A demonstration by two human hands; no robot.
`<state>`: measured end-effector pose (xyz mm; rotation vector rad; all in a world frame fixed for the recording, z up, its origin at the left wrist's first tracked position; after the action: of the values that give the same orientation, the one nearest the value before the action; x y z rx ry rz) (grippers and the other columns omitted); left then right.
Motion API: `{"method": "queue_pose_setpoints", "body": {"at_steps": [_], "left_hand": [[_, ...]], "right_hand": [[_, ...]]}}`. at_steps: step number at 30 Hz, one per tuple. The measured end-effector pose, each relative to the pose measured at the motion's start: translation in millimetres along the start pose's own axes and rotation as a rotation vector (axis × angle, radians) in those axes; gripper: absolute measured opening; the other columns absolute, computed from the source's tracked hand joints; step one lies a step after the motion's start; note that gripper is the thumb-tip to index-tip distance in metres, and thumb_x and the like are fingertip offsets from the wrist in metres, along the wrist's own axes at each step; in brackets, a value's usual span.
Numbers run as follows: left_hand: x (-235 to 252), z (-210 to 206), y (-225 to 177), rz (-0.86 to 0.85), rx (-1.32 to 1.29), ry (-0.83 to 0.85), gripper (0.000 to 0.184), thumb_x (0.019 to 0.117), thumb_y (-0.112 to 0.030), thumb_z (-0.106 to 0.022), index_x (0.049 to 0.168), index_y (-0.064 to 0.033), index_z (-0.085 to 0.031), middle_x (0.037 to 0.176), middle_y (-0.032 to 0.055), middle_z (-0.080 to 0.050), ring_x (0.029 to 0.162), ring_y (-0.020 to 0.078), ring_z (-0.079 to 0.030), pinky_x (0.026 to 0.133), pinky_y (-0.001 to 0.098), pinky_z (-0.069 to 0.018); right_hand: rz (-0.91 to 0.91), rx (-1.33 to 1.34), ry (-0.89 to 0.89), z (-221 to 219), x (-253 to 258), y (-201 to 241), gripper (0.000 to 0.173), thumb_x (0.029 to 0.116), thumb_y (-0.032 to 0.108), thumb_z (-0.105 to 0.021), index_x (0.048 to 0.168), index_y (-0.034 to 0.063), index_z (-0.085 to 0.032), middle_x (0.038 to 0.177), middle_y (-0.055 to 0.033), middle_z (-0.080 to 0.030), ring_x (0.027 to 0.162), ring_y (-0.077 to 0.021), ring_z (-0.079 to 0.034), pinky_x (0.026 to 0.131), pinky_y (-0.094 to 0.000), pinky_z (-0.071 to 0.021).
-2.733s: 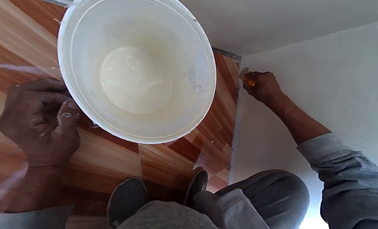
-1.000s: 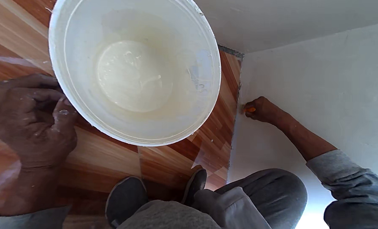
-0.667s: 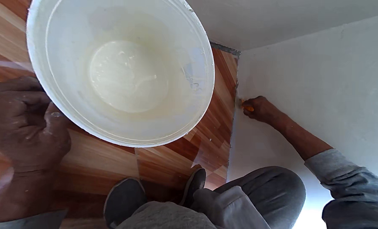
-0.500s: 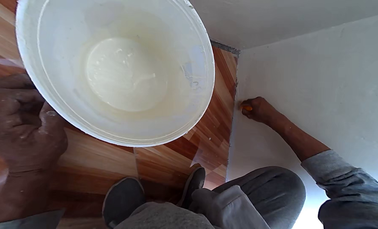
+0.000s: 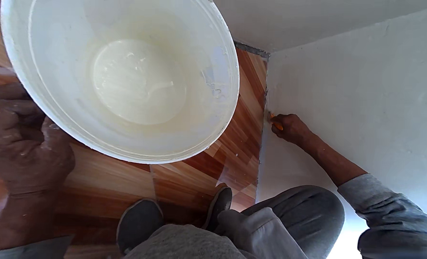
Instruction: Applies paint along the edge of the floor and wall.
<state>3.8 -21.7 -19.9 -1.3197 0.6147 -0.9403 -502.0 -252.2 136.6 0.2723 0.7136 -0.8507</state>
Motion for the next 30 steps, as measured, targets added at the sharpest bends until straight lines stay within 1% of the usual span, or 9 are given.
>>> {"method": "queue_pose_setpoints", "body": {"at_steps": [4, 9, 11, 16, 19, 22, 26, 28, 30], "left_hand": [[1.6, 0.1, -2.5, 0.007, -0.003, 0.012, 0.033, 0.0971, -0.016, -0.056, 0.115, 0.0123, -0.056, 0.136, 0.0185, -0.053, 0.120, 0.0117, -0.056, 0.103, 0.0276, -0.0473], [-1.2, -1.7, -2.0, 0.037, 0.027, 0.001, 0.031, 0.0984, -0.012, -0.053, 0.116, 0.0143, -0.055, 0.132, 0.0164, -0.054, 0.118, 0.0066, -0.056, 0.102, 0.0235, -0.0464], [-0.2, -1.8, -4.0, 0.040, 0.049, 0.003, 0.030, 0.0986, -0.012, -0.053, 0.113, 0.0145, -0.055, 0.132, 0.0173, -0.053, 0.118, 0.0076, -0.055, 0.102, 0.0231, -0.0458], [-0.5, -1.3, -3.2, 0.040, 0.033, 0.007, 0.032, 0.0988, -0.014, -0.054, 0.113, 0.0145, -0.055, 0.136, 0.0193, -0.051, 0.122, 0.0103, -0.055, 0.104, 0.0249, -0.0460], [-3.0, -2.9, -3.3, 0.102, 0.020, -0.004, 0.030, 0.1006, -0.016, -0.055, 0.116, 0.0105, -0.056, 0.136, 0.0122, -0.055, 0.123, 0.0048, -0.054, 0.106, 0.0240, -0.0441], [-1.6, -3.0, -5.3, 0.093, 0.038, -0.001, 0.033, 0.0999, -0.013, -0.054, 0.120, 0.0134, -0.055, 0.138, 0.0162, -0.054, 0.124, 0.0071, -0.054, 0.107, 0.0251, -0.0442], [-0.8, -2.2, -5.1, 0.055, 0.059, -0.007, 0.032, 0.0992, -0.014, -0.052, 0.113, 0.0152, -0.055, 0.132, 0.0191, -0.053, 0.117, 0.0081, -0.055, 0.101, 0.0231, -0.0459], [-2.2, -2.9, -6.1, 0.091, 0.061, -0.009, 0.032, 0.1015, -0.015, -0.052, 0.116, 0.0129, -0.055, 0.126, 0.0118, -0.058, 0.114, 0.0025, -0.056, 0.100, 0.0213, -0.0454], [-4.6, -4.6, -9.0, 0.164, 0.118, -0.009, 0.034, 0.1053, -0.019, -0.051, 0.121, 0.0111, -0.055, 0.116, 0.0072, -0.062, 0.109, -0.0012, -0.057, 0.099, 0.0195, -0.0458]], "right_hand": [[-0.101, 0.066, 0.327, -12.1, -12.5, 8.2, 0.014, 0.0945, 0.015, -0.065, 0.094, 0.0031, -0.073, 0.086, -0.0152, -0.072, 0.084, -0.0333, -0.071, 0.077, -0.0545, -0.0560], [-0.010, 0.032, -0.041, -4.3, -10.7, 4.2, 0.019, 0.0921, 0.010, -0.065, 0.105, -0.0005, -0.075, 0.090, -0.0169, -0.072, 0.073, -0.0331, -0.072, 0.065, -0.0513, -0.0591], [0.012, 0.035, -0.057, -10.7, -15.2, 2.1, 0.019, 0.0911, 0.010, -0.066, 0.104, -0.0004, -0.075, 0.089, -0.0163, -0.072, 0.072, -0.0320, -0.071, 0.064, -0.0495, -0.0591], [-0.111, 0.133, 0.292, -16.3, -30.3, 9.7, 0.018, 0.0952, 0.015, -0.062, 0.098, 0.0021, -0.074, 0.089, -0.0160, -0.073, 0.085, -0.0330, -0.071, 0.077, -0.0538, -0.0560], [-0.075, 0.106, 0.017, -1.5, -23.9, 15.2, 0.019, 0.0923, 0.011, -0.066, 0.104, 0.0007, -0.076, 0.091, -0.0167, -0.073, 0.077, -0.0335, -0.072, 0.069, -0.0538, -0.0590], [-0.030, 0.079, -0.147, -7.1, -17.1, 7.5, 0.021, 0.0907, 0.010, -0.065, 0.106, 0.0001, -0.075, 0.094, -0.0158, -0.074, 0.074, -0.0305, -0.072, 0.066, -0.0495, -0.0600], [-0.096, 0.146, 0.175, -36.9, -38.1, 5.5, 0.023, 0.0946, 0.015, -0.062, 0.106, -0.0005, -0.074, 0.097, -0.0189, -0.074, 0.088, -0.0359, -0.073, 0.080, -0.0554, -0.0578], [-0.120, 0.181, 0.334, -41.5, -46.3, 11.7, 0.022, 0.0951, 0.017, -0.061, 0.102, 0.0004, -0.074, 0.096, -0.0185, -0.074, 0.092, -0.0360, -0.072, 0.084, -0.0561, -0.0555], [-0.146, 0.178, 0.259, -33.1, -45.5, 14.5, 0.020, 0.0956, 0.018, -0.063, 0.100, 0.0024, -0.075, 0.093, -0.0169, -0.074, 0.089, -0.0346, -0.072, 0.081, -0.0555, -0.0563]]}}
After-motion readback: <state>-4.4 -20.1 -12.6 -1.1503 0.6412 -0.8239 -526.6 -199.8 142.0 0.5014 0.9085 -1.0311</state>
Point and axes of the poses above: each hand's wrist, its own x-axis towards the middle knuckle, its own z-axis out of the back of the hand, y = z × x, the point moved 3 cm from there along x, towards the middle knuckle
